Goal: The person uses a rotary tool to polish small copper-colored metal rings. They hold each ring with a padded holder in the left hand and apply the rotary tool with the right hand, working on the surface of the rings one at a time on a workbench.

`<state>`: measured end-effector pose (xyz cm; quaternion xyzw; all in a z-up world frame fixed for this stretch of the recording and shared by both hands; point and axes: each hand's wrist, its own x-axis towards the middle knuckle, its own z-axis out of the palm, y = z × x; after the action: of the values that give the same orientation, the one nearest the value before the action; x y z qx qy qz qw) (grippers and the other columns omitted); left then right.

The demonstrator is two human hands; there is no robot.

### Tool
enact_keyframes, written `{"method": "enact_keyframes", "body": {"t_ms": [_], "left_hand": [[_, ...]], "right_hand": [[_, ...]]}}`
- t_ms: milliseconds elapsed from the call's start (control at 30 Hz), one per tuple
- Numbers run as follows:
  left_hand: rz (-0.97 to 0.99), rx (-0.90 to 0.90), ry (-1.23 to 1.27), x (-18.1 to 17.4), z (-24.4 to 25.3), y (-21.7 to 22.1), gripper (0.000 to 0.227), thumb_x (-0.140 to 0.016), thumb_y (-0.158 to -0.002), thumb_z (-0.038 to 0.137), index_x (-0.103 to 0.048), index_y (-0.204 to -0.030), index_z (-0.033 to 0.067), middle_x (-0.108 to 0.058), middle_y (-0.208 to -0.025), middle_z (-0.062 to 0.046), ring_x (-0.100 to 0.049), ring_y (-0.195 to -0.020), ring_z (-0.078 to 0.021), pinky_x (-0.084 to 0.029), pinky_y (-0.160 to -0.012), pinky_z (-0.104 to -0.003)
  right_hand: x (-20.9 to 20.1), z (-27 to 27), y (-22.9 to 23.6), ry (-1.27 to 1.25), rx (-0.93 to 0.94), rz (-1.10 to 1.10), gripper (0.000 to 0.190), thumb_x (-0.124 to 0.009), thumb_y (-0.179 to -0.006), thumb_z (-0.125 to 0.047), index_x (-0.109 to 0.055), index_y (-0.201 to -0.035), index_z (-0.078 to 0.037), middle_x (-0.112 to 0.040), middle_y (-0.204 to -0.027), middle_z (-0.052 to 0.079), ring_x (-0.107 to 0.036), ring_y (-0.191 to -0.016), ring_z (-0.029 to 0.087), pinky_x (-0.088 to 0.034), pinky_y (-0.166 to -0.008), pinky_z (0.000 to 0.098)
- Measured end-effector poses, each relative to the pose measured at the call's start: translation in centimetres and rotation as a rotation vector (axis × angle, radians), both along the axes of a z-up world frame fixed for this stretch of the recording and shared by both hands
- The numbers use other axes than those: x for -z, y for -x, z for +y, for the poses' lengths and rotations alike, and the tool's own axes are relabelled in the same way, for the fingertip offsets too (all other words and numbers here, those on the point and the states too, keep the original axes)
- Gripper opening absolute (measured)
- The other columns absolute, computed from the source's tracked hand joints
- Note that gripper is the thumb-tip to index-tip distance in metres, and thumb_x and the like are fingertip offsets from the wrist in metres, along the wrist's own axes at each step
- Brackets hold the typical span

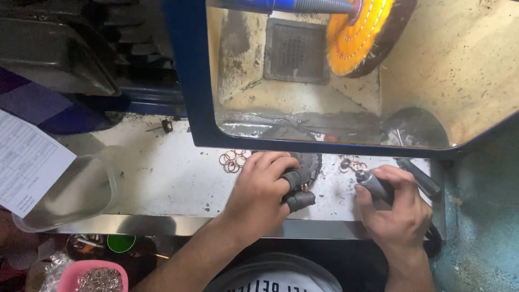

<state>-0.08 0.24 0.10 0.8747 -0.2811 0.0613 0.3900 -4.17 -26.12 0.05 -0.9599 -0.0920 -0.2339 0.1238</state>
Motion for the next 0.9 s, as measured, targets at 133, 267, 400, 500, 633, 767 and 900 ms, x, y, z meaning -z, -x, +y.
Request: {"method": "enact_keyframes", "body": {"t_ms": [133,267,400,500,633,767,900], "left_hand": [[-0.059,0.005,0.009,0.2,0.1,0.0,0.035,-0.091,-0.073,0.027,-0.078,-0.087,-0.0025,-0.07,-0.114,-0.012,-0.06,-0.115,-0.0323,-0.043,-0.1,-0.051],[-0.041,0.021,-0.019,0.1,0.2,-0.1,0.029,-0.085,-0.074,0.021,-0.079,-0.09,-0.0019,-0.07,-0.117,-0.011,-0.058,-0.119,-0.0332,-0.042,-0.1,-0.052],[-0.062,0.018,-0.015,0.5,0.4,-0.1,0.022,-0.086,-0.06,0.005,-0.078,-0.081,0.0021,-0.069,-0.118,-0.007,-0.059,-0.117,-0.0318,-0.044,-0.098,-0.05],[-0.061,0.019,-0.02,0.0,0.3,-0.2,0.02,-0.091,-0.07,0.015,-0.076,-0.073,0.0014,-0.07,-0.116,-0.008,-0.06,-0.114,-0.0326,-0.045,-0.094,-0.05],[-0.074,0.013,-0.017,0.1,0.4,-0.2,0.024,-0.091,-0.074,0.024,-0.079,-0.08,0.004,-0.07,-0.117,-0.005,-0.06,-0.114,-0.0312,-0.045,-0.094,-0.048],[-0.078,0.015,-0.019,0.2,0.3,-0.2,0.015,-0.085,-0.067,0.012,-0.077,-0.076,0.0039,-0.07,-0.116,-0.004,-0.061,-0.113,-0.0308,-0.044,-0.093,-0.047],[-0.086,0.011,-0.014,0.2,0.3,-0.2,0.022,-0.083,-0.063,0.005,-0.078,-0.084,0.0046,-0.071,-0.118,-0.004,-0.061,-0.112,-0.0309,-0.043,-0.093,-0.046]], "right_hand": [[-1.0,1.0,-1.1,-0.126,-0.18,0.067,0.033,-0.078,-0.091,-0.026,-0.065,-0.109,-0.002,-0.073,-0.112,0.013,-0.073,-0.102,0.027,-0.056,-0.092,0.0364],[0.1,1.0,-1.7,-0.171,-0.261,0.078,0.041,-0.087,-0.081,-0.031,-0.065,-0.107,-0.008,-0.076,-0.105,0.012,-0.075,-0.094,0.026,-0.057,-0.083,0.0344],[0.6,1.1,-2.2,-0.184,-0.358,0.128,0.037,-0.085,-0.079,-0.037,-0.069,-0.098,-0.01,-0.076,-0.096,0.008,-0.074,-0.09,0.027,-0.057,-0.083,0.0368],[0.9,1.3,-2.4,-0.187,-0.341,0.189,0.039,-0.088,-0.074,-0.041,-0.074,-0.094,-0.01,-0.077,-0.097,0.008,-0.074,-0.09,0.025,-0.056,-0.085,0.0361],[0.8,1.6,-2.5,-0.188,-0.352,0.201,0.041,-0.09,-0.072,-0.041,-0.075,-0.093,-0.009,-0.078,-0.097,0.009,-0.075,-0.091,0.025,-0.057,-0.085,0.0353],[0.9,1.5,-2.6,-0.184,-0.385,0.188,0.039,-0.087,-0.076,-0.039,-0.073,-0.095,-0.008,-0.077,-0.096,0.009,-0.074,-0.089,0.025,-0.057,-0.083,0.0361],[1.4,1.2,-2.6,-0.163,-0.391,0.204,0.04,-0.085,-0.077,-0.042,-0.073,-0.097,-0.009,-0.077,-0.1,0.008,-0.074,-0.092,0.025,-0.056,-0.085,0.0369]]}}
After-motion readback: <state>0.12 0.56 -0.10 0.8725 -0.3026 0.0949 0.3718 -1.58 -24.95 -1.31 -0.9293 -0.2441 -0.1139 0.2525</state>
